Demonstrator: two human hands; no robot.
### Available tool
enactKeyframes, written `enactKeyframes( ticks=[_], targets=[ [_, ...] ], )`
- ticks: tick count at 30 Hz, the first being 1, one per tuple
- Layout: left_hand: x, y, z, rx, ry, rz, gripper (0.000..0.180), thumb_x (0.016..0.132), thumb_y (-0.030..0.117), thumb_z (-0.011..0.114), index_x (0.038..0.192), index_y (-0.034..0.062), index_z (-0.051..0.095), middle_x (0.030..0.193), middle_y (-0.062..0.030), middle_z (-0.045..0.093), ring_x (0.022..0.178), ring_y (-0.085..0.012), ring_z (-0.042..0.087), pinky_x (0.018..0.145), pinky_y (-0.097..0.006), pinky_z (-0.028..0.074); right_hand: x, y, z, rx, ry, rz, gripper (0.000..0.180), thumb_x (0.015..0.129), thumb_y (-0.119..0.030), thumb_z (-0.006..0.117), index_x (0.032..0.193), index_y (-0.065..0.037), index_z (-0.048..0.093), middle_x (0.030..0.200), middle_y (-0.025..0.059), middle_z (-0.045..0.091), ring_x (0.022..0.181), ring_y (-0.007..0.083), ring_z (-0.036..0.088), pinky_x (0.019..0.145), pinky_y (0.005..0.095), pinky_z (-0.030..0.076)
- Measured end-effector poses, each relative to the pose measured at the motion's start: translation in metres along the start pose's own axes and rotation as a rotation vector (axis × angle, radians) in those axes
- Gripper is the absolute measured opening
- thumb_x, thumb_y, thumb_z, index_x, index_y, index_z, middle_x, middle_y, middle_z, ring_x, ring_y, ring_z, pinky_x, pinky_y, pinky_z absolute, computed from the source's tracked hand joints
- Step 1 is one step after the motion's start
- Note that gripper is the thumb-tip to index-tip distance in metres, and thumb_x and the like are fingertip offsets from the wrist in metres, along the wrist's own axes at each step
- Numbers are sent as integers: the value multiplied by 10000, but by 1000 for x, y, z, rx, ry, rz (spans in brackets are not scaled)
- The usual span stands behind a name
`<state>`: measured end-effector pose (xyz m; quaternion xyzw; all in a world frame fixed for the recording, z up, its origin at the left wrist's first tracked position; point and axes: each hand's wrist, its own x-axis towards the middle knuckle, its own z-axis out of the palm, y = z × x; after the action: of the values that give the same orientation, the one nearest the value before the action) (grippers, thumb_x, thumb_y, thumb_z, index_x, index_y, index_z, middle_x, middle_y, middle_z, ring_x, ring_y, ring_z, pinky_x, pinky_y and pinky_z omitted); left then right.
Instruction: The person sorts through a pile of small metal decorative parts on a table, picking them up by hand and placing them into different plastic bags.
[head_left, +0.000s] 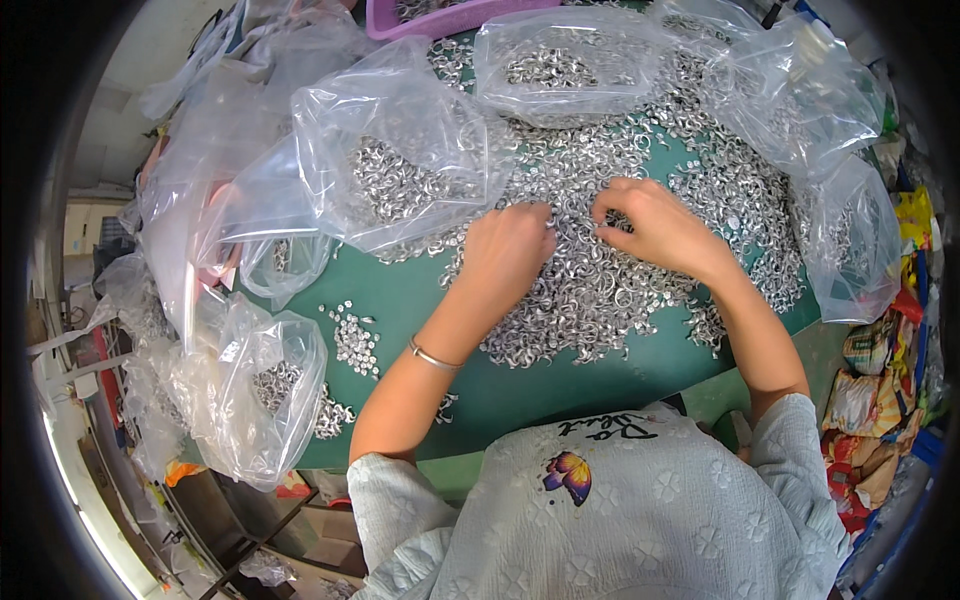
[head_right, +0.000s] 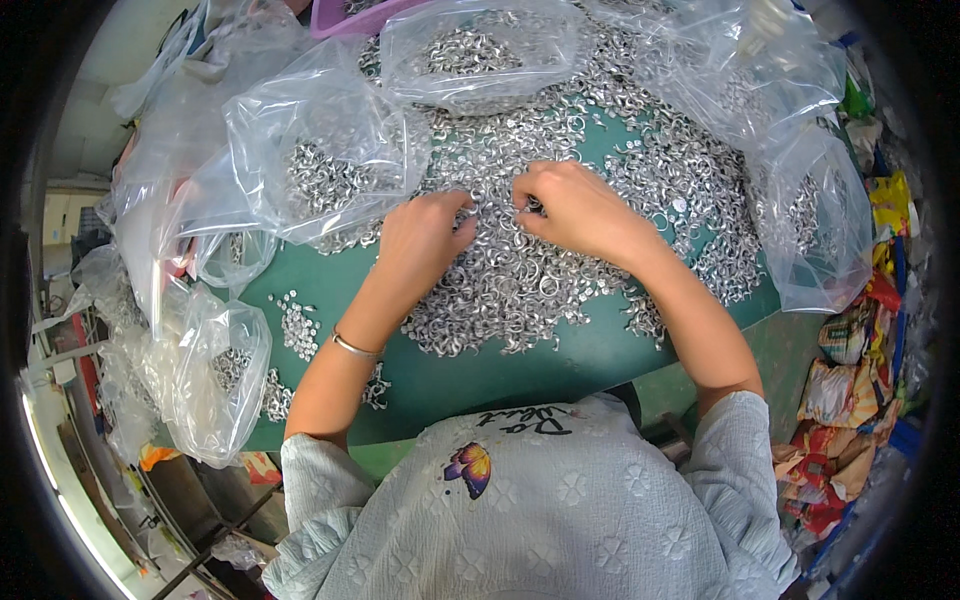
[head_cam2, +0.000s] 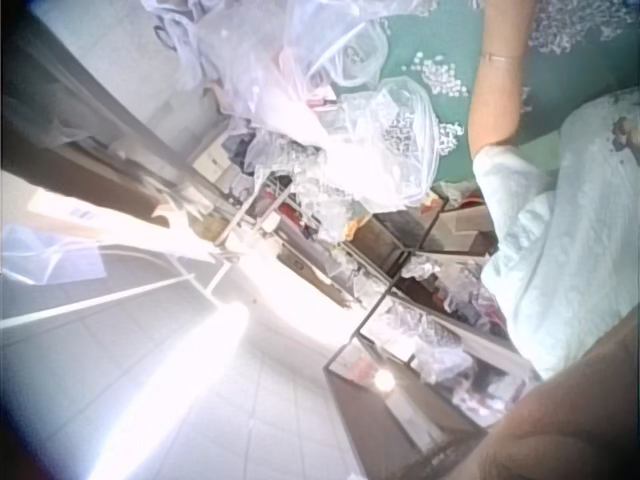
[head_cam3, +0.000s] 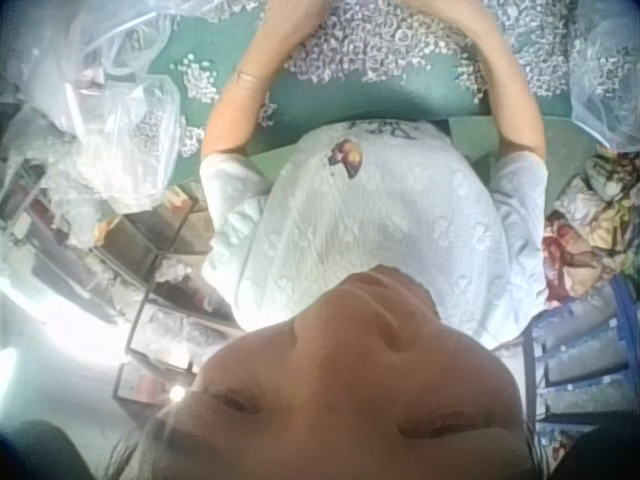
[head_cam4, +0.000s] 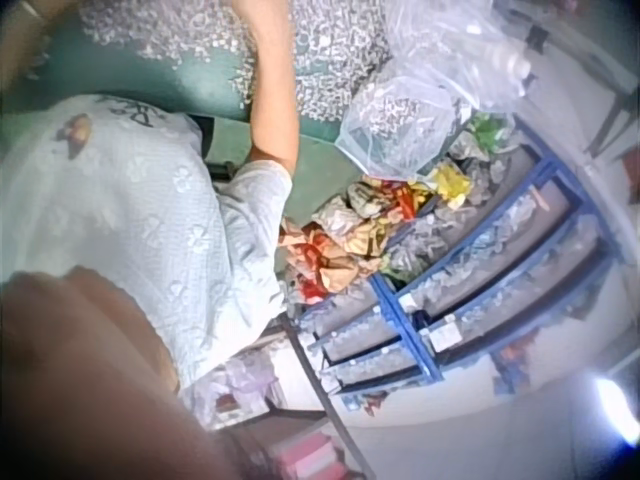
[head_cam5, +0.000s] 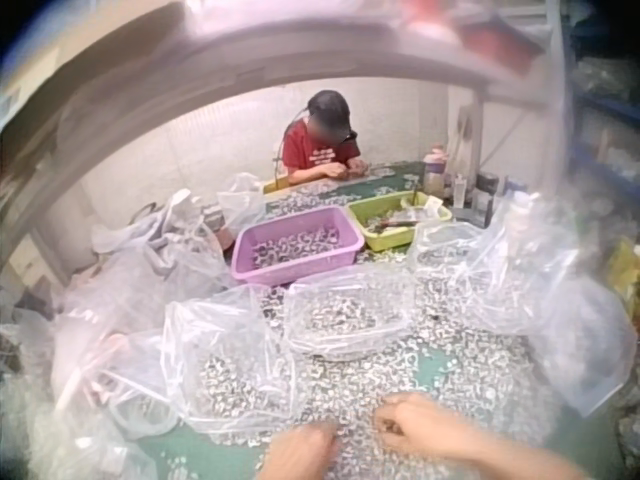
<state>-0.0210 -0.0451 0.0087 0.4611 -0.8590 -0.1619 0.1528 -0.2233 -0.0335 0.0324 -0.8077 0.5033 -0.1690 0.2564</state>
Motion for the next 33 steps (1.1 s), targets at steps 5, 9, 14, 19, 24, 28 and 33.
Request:
enactKeyframes(
  ticks=[5, 9, 14, 19, 24, 28, 33],
  targets=[
    [7, 0, 2, -18, -21, -43, 156, 700, 157, 647, 817, 57, 623, 675, -146, 615, 637, -333, 602, 573, -415, 471, 25, -2, 9, -22, 119, -77, 201, 746, -66, 628, 943, -30, 627, 831, 142, 598, 815, 325, 572, 715, 398, 451],
    [6, -6, 1, -76, -35, -111, 160, 679, 175, 667, 773, 57, 614, 582, -151, 580, 589, -328, 590, 544, -416, 460, 43, 0, 19, -132, -108, -83, 216, 761, -79, 630, 977, -78, 647, 837, 103, 591, 844, 265, 569, 792, 376, 390],
    [0, -4, 3, -100, 18, -177, 151, 671, 180, 681, 747, 61, 626, 571, -146, 574, 567, -314, 587, 528, -409, 453, 49, -4, 15, -157, -142, -90, 137, 726, -115, 670, 853, -82, 630, 822, 76, 590, 859, 251, 562, 813, 370, 362],
    [-1, 1, 4, 34, 43, -165, 134, 689, 169, 672, 768, 65, 641, 587, -146, 586, 560, -303, 585, 523, -396, 452, 50, 5, 13, -57, -95, -123, 87, 711, -79, 659, 724, -45, 580, 757, 81, 594, 788, 271, 572, 787, 372, 379],
    [1, -5, 3, -165, 49, -258, 125, 715, 153, 670, 778, 47, 646, 563, -98, 569, 512, -240, 565, 504, -346, 445, 43, 5, 4, 197, -5, 86, 71, 755, -56, 636, 786, -2, 602, 712, 105, 572, 726, 277, 566, 725, 391, 406],
    [1, -7, -6, -625, 128, -348, 121, 776, 142, 643, 797, 23, 630, 549, -2, 499, 469, -118, 455, 429, -245, 356, 41, 19, 23, 44, 108, -235, 62, 753, -83, 647, 779, -33, 621, 722, 91, 574, 740, 263, 567, 728, 376, 383],
    [-12, -12, -19, -1812, -9, -652, 117, 851, 142, 561, 831, 34, 520, 673, 5, 444, 528, -67, 364, 411, -172, 249, 45, -4, 14, -224, -65, -157, 103, 734, -133, 654, 825, -85, 653, 785, 73, 619, 801, 243, 589, 778, 380, 378]
  ],
)
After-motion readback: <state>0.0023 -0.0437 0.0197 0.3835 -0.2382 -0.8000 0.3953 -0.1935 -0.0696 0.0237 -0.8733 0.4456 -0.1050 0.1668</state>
